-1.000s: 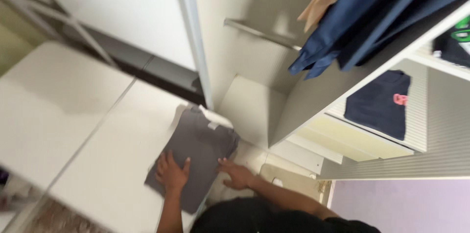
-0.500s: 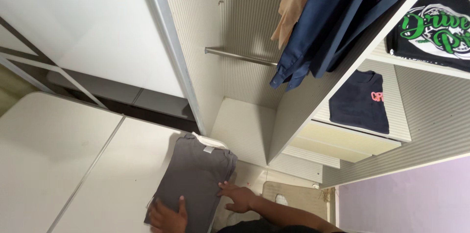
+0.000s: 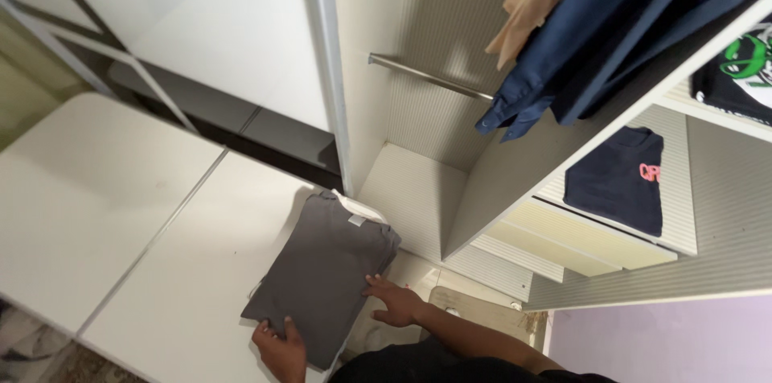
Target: The person picks up folded shirts from a table and places them one by one into the shelves of an open closet.
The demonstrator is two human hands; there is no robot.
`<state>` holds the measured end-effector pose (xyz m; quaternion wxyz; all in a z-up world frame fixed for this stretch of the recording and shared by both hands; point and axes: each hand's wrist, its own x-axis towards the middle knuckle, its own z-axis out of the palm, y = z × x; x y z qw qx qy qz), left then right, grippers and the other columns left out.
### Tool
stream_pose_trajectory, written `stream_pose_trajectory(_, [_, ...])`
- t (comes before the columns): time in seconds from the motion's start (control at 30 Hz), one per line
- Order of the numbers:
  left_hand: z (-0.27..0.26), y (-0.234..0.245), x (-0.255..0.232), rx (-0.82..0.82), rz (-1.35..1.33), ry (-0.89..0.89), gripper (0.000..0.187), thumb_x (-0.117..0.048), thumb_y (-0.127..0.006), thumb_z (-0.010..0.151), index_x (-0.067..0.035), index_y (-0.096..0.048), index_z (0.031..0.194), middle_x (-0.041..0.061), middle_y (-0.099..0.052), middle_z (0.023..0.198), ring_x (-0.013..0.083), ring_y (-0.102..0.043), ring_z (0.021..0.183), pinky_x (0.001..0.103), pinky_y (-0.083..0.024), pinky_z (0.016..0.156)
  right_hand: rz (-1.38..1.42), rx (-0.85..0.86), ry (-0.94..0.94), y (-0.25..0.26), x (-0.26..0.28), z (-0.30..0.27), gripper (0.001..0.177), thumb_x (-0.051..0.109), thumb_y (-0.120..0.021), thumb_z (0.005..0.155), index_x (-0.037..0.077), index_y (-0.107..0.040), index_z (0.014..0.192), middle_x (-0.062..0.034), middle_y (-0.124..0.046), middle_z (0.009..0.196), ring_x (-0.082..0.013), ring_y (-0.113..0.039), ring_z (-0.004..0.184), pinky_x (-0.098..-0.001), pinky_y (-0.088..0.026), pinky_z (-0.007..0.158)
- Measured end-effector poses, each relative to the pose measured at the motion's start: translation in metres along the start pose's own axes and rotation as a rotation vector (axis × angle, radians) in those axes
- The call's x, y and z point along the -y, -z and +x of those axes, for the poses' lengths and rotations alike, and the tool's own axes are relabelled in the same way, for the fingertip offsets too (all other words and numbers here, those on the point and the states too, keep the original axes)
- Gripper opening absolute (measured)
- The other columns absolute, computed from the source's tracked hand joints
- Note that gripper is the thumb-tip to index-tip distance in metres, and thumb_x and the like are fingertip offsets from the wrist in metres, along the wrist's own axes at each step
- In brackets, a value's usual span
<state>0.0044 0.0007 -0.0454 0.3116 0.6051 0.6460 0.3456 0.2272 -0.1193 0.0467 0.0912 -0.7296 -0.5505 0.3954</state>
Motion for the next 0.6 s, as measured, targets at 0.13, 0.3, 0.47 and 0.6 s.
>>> stream_pose_trajectory(0.13, [0.013,0.007,-0.024,0.250,-0.529,0.516,0.039,-0.019,-0.063,0.082,0.014,-0.053,0.100,0.019,-0.058,0.093,0.0281,-0.054,0.085,0.038,-0.045,0.075,0.027,-0.076,0.039,-0.003,-0.003,0.003,0.042,0.030,-0.057,0.080,0.014,-0.049,0.118,-0.0086,-0.031,0.136,-0.0246,-0.026,0.127,-0.0519,-0.030,0.097])
stream_pose_trajectory(0.3, [0.018,0.015,-0.101,0.321,-1.163,0.681,0.037,-0.009,-0.062,0.069,-0.003,-0.050,0.104,0.007,-0.059,0.095,0.0214,-0.058,0.087,0.035,-0.048,0.074,0.490,-0.001,0.055,0.004,-0.002,0.010,0.030,0.028,-0.057,0.084,0.002,-0.061,0.098,-0.0115,-0.064,0.088,-0.0210,-0.062,0.082,-0.0319,-0.049,0.072])
stream_pose_trajectory(0.47, [-0.007,-0.007,-0.181,0.382,-1.379,0.574,0.031,-0.009,-0.064,0.072,-0.002,-0.054,0.101,0.006,-0.057,0.091,0.0156,-0.057,0.073,0.028,-0.045,0.061,0.588,0.196,0.187,-0.002,0.013,0.016,0.031,0.024,-0.052,0.087,-0.001,-0.059,0.104,-0.0102,-0.063,0.092,-0.0179,-0.061,0.083,-0.0283,-0.049,0.074])
stream_pose_trajectory(0.6, [-0.045,-0.026,-0.225,0.522,-1.389,0.256,0.032,-0.001,-0.066,0.077,-0.006,-0.043,0.099,0.008,-0.053,0.080,0.0120,-0.049,0.061,0.025,-0.041,0.052,1.461,-0.006,0.273,0.006,0.015,0.028,0.042,0.028,-0.050,0.087,0.004,-0.043,0.121,-0.0089,-0.051,0.119,-0.0152,-0.052,0.108,-0.0297,-0.044,0.093])
